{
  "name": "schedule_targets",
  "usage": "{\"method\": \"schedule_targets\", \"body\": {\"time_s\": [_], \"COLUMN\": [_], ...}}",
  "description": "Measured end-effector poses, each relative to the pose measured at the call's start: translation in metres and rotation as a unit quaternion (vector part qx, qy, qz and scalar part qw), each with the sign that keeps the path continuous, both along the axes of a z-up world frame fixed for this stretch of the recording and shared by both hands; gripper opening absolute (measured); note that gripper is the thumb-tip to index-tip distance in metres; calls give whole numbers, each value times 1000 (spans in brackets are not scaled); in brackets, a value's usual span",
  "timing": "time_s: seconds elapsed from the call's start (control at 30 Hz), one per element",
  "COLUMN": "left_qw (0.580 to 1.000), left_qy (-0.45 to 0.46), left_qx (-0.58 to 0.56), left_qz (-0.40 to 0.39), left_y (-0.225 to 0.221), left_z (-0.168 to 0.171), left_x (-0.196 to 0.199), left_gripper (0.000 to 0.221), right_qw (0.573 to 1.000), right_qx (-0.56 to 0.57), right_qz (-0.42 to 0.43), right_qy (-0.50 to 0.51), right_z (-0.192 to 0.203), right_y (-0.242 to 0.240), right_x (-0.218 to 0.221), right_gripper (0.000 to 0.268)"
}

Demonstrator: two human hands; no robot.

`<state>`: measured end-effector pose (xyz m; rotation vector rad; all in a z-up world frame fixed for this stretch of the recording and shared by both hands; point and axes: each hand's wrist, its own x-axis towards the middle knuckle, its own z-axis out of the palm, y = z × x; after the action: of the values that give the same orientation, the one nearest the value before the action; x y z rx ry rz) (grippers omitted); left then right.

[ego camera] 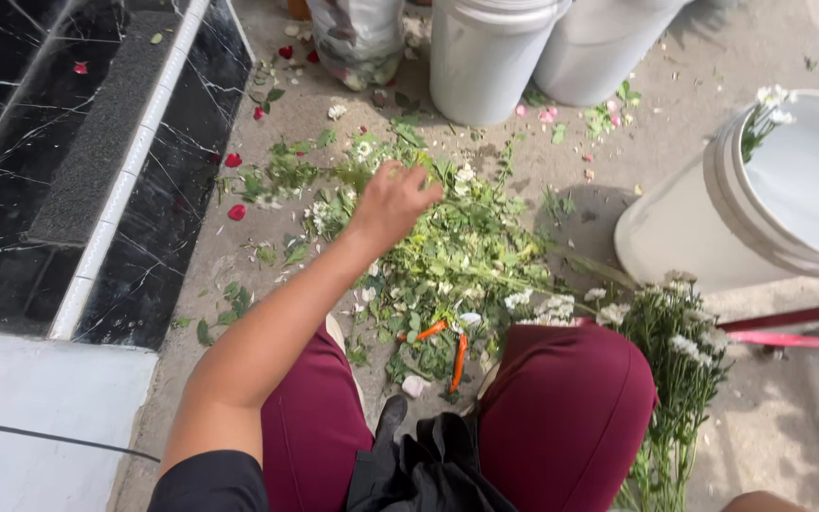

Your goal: The person strips leaves and small stems from flower stalks by hand and using shears, then gathers them into a bunch.

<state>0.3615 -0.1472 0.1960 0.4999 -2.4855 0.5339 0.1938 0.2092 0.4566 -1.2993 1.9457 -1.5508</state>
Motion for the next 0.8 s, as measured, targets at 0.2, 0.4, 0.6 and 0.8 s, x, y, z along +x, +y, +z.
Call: {"method": "schedule_targets", "body": {"time_s": [0.2, 0.4, 0.6, 0.8], "left_qw": [997, 977, 960, 890], "left_qy": [4, -146, -260, -87], "left_qx": [-83, -143, -102, 419], "left_qz": [-1, 55, 31, -156], "left_y": [35, 67, 122, 97], "left_z": [-2, -19, -65, 63], "left_x": [-10, 6, 31, 23], "left_gripper": [13, 21, 8, 19], "right_qw": [986, 963, 926, 967], "right_qx": [52, 117, 44, -100], "right_qz": [119, 233, 248, 122], "right_qy": [100, -67, -283, -200], "right_z": [-64, -178, -211, -250], "right_y": [-115, -237, -287, -288], "right_x": [4, 20, 52, 28], "right_gripper": [50, 58, 50, 30]}}
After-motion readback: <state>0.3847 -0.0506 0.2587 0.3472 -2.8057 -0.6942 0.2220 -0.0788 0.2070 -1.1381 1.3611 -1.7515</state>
